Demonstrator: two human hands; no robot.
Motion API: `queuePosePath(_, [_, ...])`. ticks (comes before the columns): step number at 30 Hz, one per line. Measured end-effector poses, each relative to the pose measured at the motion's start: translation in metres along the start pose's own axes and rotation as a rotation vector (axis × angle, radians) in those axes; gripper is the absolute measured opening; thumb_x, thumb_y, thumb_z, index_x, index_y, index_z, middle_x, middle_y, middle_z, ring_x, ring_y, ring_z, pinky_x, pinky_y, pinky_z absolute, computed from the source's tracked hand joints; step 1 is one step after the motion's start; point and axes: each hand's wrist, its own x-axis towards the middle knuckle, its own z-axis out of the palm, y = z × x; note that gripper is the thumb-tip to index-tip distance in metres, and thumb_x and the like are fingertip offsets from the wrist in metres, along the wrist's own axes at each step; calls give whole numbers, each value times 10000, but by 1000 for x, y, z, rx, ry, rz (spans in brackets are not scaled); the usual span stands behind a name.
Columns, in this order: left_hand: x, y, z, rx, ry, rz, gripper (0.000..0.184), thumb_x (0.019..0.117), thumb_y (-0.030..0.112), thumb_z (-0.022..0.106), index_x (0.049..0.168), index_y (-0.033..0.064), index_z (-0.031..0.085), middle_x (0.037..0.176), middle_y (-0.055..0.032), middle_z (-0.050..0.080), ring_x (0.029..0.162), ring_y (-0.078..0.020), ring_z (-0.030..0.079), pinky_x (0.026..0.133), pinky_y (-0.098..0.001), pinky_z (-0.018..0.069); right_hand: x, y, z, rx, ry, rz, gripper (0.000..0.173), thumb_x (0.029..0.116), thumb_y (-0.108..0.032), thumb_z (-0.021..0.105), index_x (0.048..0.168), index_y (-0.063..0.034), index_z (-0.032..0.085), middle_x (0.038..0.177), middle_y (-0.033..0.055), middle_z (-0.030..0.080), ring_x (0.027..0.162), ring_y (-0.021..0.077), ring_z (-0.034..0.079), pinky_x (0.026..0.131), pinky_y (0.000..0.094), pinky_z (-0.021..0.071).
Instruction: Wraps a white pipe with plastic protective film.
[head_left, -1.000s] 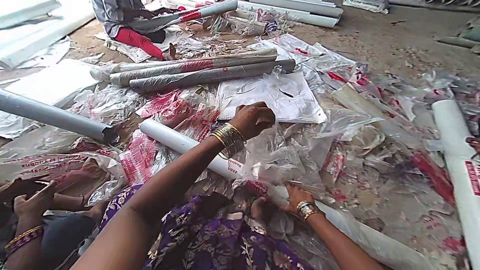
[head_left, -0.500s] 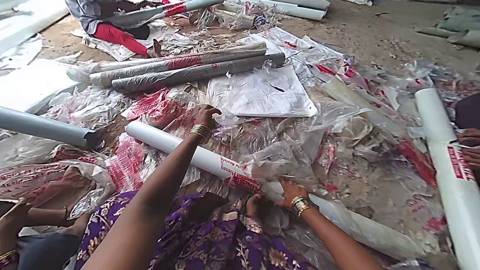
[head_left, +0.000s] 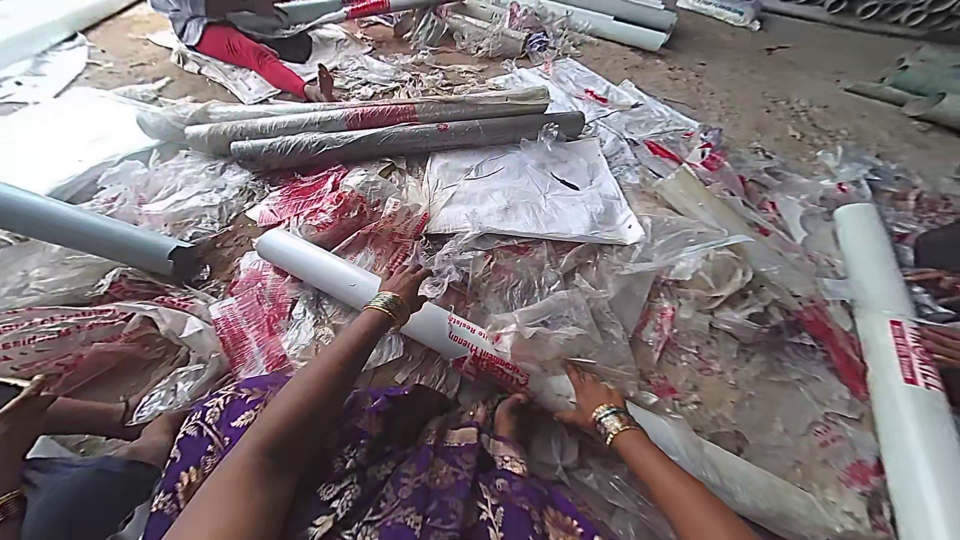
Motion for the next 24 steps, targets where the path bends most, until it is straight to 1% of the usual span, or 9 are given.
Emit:
queuePosePath(2, [-8, -8, 37, 91, -209, 4, 859, 865, 280, 832, 1597, 210, 389, 1704, -185, 220, 1579, -450, 126, 1199, -746, 106, -8, 5, -2, 30, -4, -4, 1044, 889, -534, 767, 1665, -157, 179, 1564, 317, 398, 1265, 507, 579, 992, 649, 494])
queuePosePath(4, [-9, -14, 67, 127, -220, 4, 1040, 793, 338, 891, 1637, 217, 294, 1718, -223, 118, 1579, -490, 26, 1188, -766, 41, -29, 6, -7, 58, 41, 10, 930, 941, -419, 745, 1665, -183, 210, 1619, 285, 335, 1230, 495, 608, 968, 631, 518])
queuePosePath(9, [10, 2, 53, 222, -290, -7, 761, 907, 51, 722, 1586, 168, 398, 1616, -281, 336, 1488, -567, 254, 1094, -829, 203, -91, -22, 7, 162, 162, -19, 758, 998, -352, 671, 1638, -165, 308, 1705, 214, 207, 1040, 456, 706, 861, 579, 569])
queuePosePath(11, [14, 6, 52, 203, -323, -34, 728, 952, -25, 628, 1603, 175, 373, 1654, -269, 280, 1509, -578, 198, 1103, -842, 158, -109, -43, 17, 133, 206, -111, 716, 992, -326, 677, 1617, -160, 368, 1709, 218, 192, 961, 435, 727, 815, 568, 576])
queuePosePath(15, [9, 3, 61, 98, -277, -69, 882, 844, -33, 745, 1604, 223, 378, 1676, -254, 238, 1550, -545, 101, 1137, -825, 80, -117, -72, 19, 79, 597, -251, 688, 884, -194, 790, 1524, -144, 541, 1629, 310, 329, 613, 374, 718, 562, 498, 572])
queuePosePath(18, [7, -2, 67, 77, -252, -83, 842, 880, -35, 698, 1603, 254, 377, 1686, -233, 229, 1561, -523, 86, 1152, -813, 66, -110, -73, -38, 47, 396, 57, 771, 1028, -233, 610, 1673, -193, 190, 1684, 269, 226, 808, 400, 733, 718, 526, 569])
queuePosePath(20, [9, -4, 70, 57, -244, -87, 797, 918, -42, 649, 1604, 262, 378, 1687, -217, 240, 1571, -501, 79, 1166, -798, 54, -98, -51, -68, 60, 294, 243, 754, 1069, -159, 477, 1682, -174, 38, 1559, 273, 452, 1018, 461, 709, 842, 596, 548])
queuePosePath(22, [9, -5, 73, 34, -221, -80, 793, 918, -43, 647, 1602, 264, 386, 1688, -206, 248, 1580, -480, 64, 1174, -790, 36, -92, -25, -81, 49, 265, 403, 703, 1052, -76, 459, 1673, -131, 133, 1304, 280, 657, 1126, 470, 679, 915, 606, 522])
queuePosePath(24, [8, -4, 75, 35, -210, -77, 778, 919, -17, 663, 1595, 266, 402, 1690, -199, 249, 1581, -474, 62, 1177, -785, 29, -89, 2, -81, 63, 281, 503, 533, 1022, -51, 524, 1546, -55, 429, 1248, 304, 673, 1180, 478, 654, 935, 615, 519])
